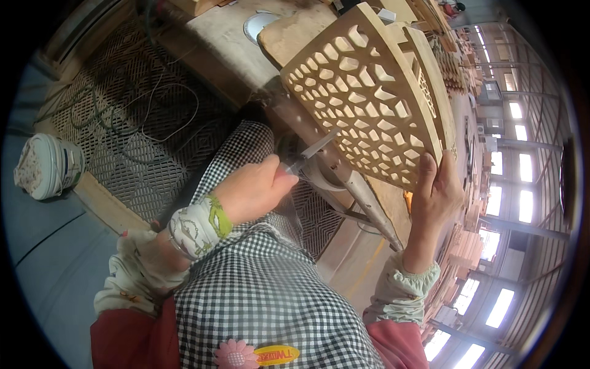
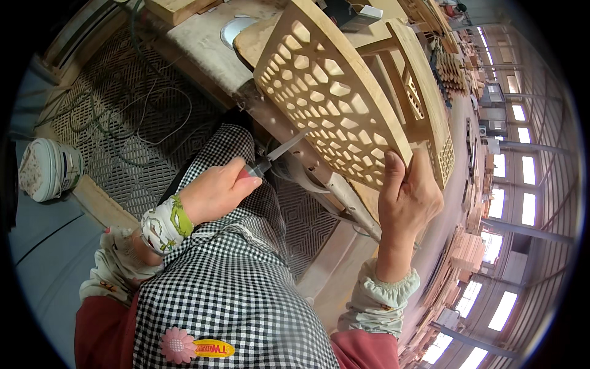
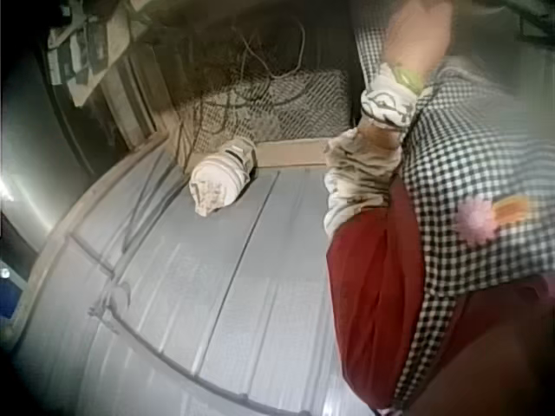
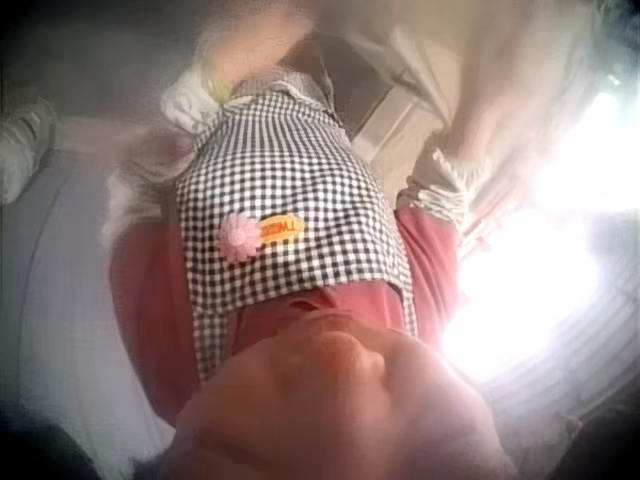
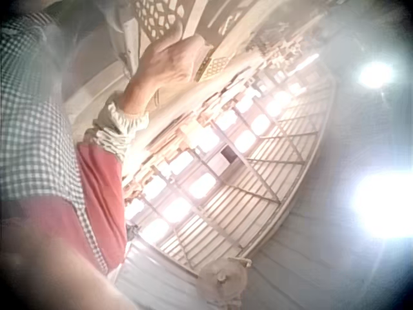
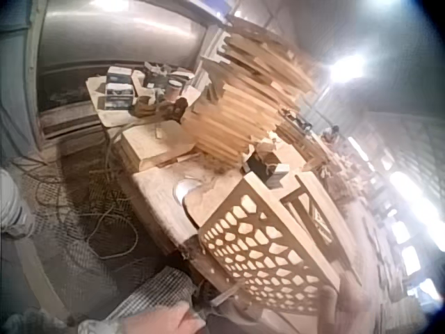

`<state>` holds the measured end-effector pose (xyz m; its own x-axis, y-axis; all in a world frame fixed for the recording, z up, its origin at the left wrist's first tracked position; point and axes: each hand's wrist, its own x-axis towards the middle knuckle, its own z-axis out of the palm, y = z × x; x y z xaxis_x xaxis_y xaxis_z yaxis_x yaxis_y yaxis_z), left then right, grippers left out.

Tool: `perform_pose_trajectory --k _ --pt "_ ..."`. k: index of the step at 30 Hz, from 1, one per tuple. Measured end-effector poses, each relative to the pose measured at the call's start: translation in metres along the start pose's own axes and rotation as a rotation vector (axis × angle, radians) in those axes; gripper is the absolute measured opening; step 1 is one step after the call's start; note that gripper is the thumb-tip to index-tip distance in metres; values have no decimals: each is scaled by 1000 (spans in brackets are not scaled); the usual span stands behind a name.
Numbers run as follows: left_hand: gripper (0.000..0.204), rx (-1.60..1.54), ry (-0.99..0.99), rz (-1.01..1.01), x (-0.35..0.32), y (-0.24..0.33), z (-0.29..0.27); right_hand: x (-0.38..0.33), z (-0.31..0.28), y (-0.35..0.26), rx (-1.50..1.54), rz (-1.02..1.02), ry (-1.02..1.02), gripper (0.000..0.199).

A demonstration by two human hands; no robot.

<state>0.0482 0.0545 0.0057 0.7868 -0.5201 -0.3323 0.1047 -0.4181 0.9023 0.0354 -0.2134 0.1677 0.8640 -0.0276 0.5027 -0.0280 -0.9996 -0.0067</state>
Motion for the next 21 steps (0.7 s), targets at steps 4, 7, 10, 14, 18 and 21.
perform_pose_trajectory --k 4,7,10,14,18,21 --pt "48 43 49 16 9 17 5 -2 -1 5 -44 -30 -8 32" --pt "46 124 61 -15 18 27 18 -2 -1 0 -42 -21 -8 32" --pt "44 166 107 1 25 32 24 -3 -1 -2 -23 -13 -3 33" --pt "45 212 160 7 28 32 31 -2 -3 -3 -12 -10 -6 31" --pt "45 301 149 -37 15 38 33 -2 -1 -3 -46 -27 9 36" --pt "45 294 161 -34 29 39 34 -1 -6 -5 -132 -30 -22 39"
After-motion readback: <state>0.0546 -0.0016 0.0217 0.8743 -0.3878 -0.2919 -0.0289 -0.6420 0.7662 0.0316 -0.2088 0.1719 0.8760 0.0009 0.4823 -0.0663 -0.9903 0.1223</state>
